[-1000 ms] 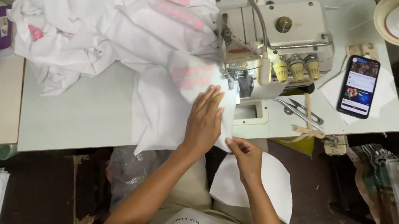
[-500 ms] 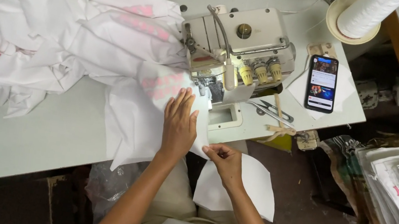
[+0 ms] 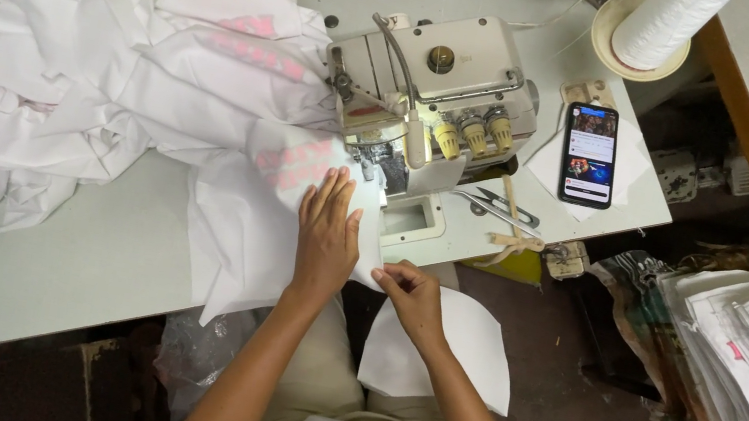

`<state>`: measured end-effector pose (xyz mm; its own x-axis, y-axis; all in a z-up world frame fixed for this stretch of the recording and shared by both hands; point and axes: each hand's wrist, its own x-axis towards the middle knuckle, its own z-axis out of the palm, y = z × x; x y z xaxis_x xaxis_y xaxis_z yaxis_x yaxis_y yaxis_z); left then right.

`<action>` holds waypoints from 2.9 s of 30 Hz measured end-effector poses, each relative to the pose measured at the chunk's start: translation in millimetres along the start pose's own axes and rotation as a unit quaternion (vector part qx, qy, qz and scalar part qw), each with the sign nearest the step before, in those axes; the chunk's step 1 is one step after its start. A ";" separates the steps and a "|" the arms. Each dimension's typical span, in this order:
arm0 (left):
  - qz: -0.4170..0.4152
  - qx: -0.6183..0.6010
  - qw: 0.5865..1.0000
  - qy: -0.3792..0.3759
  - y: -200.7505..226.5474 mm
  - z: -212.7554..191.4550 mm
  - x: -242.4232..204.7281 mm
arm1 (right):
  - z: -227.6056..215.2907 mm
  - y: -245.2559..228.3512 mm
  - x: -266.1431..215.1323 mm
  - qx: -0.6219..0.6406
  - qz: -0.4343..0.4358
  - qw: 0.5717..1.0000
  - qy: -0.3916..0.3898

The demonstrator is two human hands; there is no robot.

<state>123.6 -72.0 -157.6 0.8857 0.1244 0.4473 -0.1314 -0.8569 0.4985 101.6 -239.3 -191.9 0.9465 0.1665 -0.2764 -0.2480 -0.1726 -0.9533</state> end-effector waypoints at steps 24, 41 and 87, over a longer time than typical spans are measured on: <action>0.004 0.008 1.000 0.024 0.9 3.9 -2.7 | -12.3 -3.6 20.5 -0.069 -0.140 0.986 -0.054; 0.003 0.010 1.000 0.026 1.4 3.4 -2.5 | -14.6 -0.7 20.4 -0.036 -0.134 0.989 -0.051; -0.027 0.077 0.997 -0.016 -103.1 20.1 148.8 | 19.4 -52.7 70.6 0.050 -0.013 0.998 0.043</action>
<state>277.9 24.8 -157.3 0.9035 0.1586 0.3982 -0.0156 -0.9162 0.4005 177.5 -199.6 -163.5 0.9661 0.0841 -0.2441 -0.2385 -0.0719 -0.9685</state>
